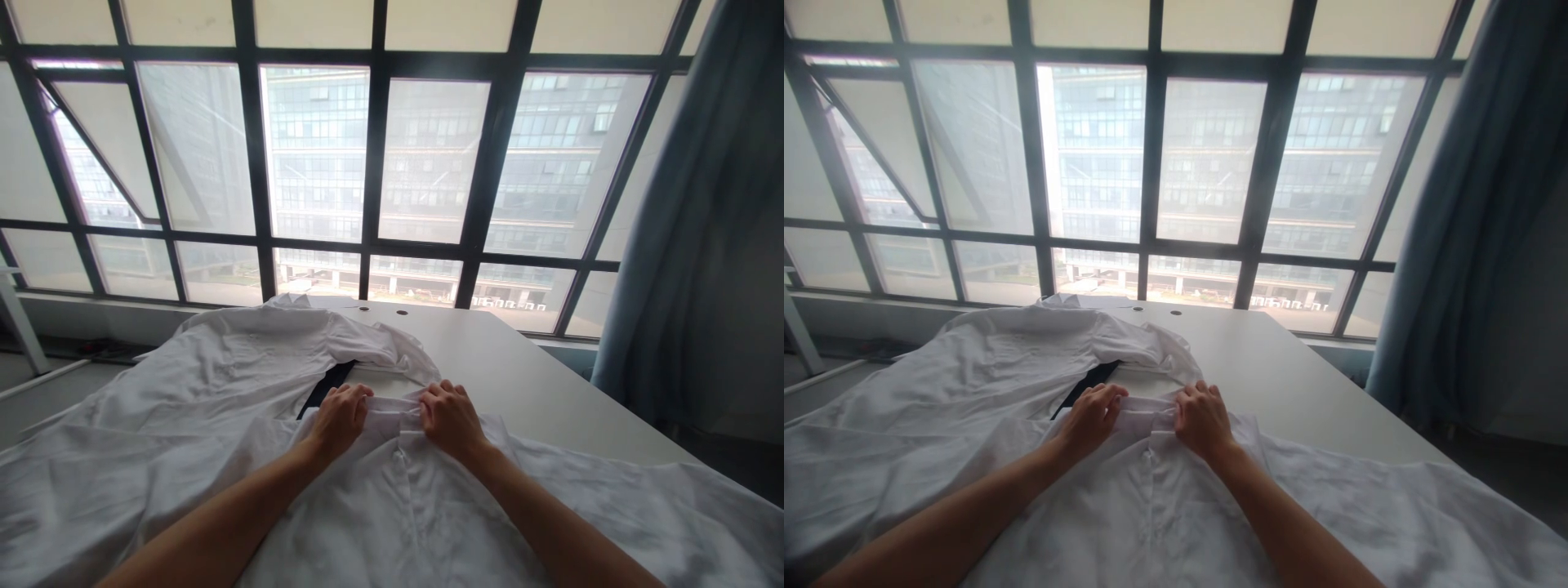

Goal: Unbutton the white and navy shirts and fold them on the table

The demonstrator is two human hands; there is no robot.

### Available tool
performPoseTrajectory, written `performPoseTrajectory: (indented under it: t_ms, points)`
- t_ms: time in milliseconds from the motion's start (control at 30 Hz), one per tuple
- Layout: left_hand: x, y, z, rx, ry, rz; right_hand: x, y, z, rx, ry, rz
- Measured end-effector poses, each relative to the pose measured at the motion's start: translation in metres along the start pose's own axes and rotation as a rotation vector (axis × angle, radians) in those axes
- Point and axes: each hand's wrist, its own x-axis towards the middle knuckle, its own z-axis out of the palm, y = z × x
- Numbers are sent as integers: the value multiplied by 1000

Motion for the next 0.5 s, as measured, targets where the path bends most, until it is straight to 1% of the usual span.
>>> performPoseTrajectory:
  t_ms: [167, 300, 333, 400, 433, 500]
  points:
    - [1, 0, -1, -33, 22, -34, -1, 4, 6, 17, -114, 32]
    - [1, 2, -2, -29, 78, -67, -2, 3, 5, 11, -177, 21]
    - [1, 3, -4, -15, 97, -85, -2, 3, 4, 23, -170, 20]
    - [1, 3, -6, 5, 144, -120, -2, 4, 6, 88, -106, 33]
    - [1, 2, -7, 3, 169, -137, -1, 5, 7, 146, -54, 45]
    - [3, -1, -7, -23, 218, -175, 0, 7, 13, 332, 84, 78]
